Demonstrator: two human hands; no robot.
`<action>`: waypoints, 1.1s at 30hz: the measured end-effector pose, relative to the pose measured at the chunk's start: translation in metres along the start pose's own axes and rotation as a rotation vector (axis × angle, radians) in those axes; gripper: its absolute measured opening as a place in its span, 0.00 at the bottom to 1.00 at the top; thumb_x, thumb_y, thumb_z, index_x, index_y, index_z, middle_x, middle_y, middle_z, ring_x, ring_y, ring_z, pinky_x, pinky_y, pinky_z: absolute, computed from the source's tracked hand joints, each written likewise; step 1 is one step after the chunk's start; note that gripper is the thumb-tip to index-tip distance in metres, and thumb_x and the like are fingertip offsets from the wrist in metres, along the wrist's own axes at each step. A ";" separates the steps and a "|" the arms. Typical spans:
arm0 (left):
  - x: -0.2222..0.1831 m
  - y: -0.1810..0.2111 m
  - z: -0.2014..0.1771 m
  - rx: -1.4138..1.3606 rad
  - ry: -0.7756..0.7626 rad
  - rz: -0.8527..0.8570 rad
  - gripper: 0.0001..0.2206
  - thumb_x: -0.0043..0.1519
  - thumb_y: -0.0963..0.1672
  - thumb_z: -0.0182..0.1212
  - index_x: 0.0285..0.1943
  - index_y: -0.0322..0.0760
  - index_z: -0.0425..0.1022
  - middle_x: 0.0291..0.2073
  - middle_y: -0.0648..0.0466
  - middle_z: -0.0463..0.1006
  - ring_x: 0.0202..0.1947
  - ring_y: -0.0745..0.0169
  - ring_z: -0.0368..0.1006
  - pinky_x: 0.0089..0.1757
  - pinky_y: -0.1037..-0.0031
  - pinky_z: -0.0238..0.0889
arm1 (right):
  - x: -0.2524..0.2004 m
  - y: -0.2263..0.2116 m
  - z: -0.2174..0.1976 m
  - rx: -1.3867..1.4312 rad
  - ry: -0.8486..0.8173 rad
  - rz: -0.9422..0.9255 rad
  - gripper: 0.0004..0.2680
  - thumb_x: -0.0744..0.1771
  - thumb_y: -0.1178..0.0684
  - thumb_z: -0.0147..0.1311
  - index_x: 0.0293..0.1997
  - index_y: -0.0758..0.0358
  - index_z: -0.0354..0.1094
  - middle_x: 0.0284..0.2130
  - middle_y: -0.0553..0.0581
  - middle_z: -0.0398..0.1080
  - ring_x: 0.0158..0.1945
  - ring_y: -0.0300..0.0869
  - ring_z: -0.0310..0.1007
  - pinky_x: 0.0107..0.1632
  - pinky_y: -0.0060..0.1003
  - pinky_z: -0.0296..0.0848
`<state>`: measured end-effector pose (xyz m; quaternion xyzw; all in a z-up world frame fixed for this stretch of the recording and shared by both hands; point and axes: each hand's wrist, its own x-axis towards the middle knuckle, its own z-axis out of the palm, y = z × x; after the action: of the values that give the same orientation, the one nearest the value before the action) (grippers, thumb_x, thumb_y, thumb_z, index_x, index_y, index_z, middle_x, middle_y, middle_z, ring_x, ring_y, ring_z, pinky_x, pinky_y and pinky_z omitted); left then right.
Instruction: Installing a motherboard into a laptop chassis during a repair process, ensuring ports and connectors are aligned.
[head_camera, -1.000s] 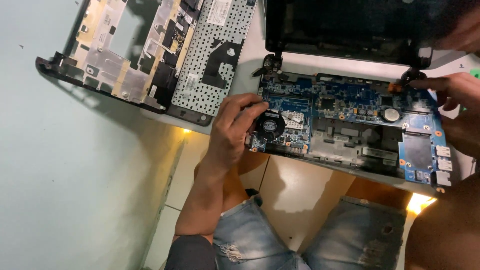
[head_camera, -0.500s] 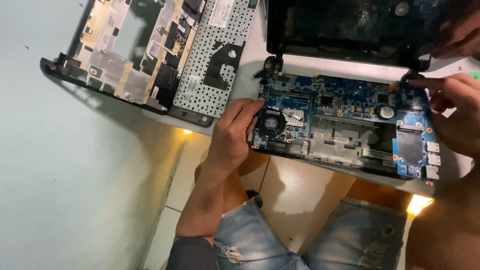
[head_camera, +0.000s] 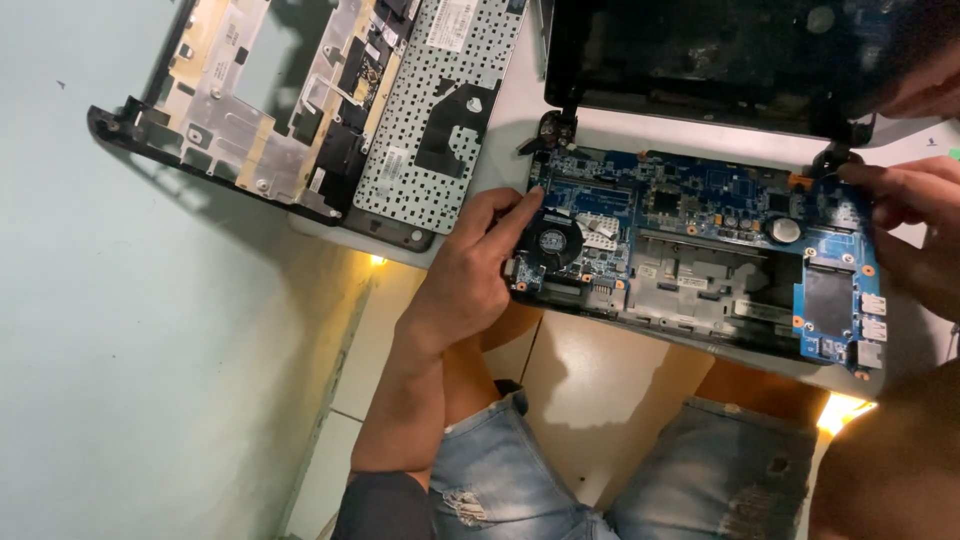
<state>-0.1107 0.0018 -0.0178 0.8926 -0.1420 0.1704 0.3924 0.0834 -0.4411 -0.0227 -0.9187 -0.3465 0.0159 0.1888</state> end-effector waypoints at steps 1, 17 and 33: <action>0.000 -0.002 0.003 0.034 0.008 0.009 0.22 0.69 0.33 0.50 0.74 0.28 0.60 0.58 0.38 0.66 0.60 0.41 0.66 0.64 0.57 0.65 | -0.003 0.005 0.002 0.091 -0.003 0.011 0.26 0.62 0.73 0.61 0.71 0.77 0.67 0.52 0.72 0.65 0.44 0.52 0.67 0.47 0.43 0.71; 0.006 0.011 0.003 0.052 0.140 0.024 0.14 0.72 0.39 0.53 0.65 0.24 0.69 0.54 0.40 0.70 0.55 0.44 0.71 0.58 0.60 0.71 | -0.014 0.061 0.009 0.356 -0.160 -0.017 0.33 0.61 0.67 0.51 0.78 0.60 0.48 0.69 0.71 0.53 0.58 0.57 0.68 0.52 0.51 0.75; -0.018 0.007 -0.011 0.096 -0.022 -0.014 0.42 0.58 0.57 0.71 0.73 0.28 0.58 0.67 0.39 0.68 0.71 0.41 0.63 0.70 0.53 0.57 | -0.007 0.015 0.003 0.433 -0.100 0.161 0.25 0.68 0.69 0.42 0.78 0.77 0.50 0.67 0.79 0.59 0.50 0.61 0.67 0.51 0.53 0.68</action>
<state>-0.1319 0.0072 -0.0140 0.9132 -0.1318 0.1643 0.3489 0.0868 -0.4552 -0.0312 -0.8795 -0.2695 0.1504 0.3623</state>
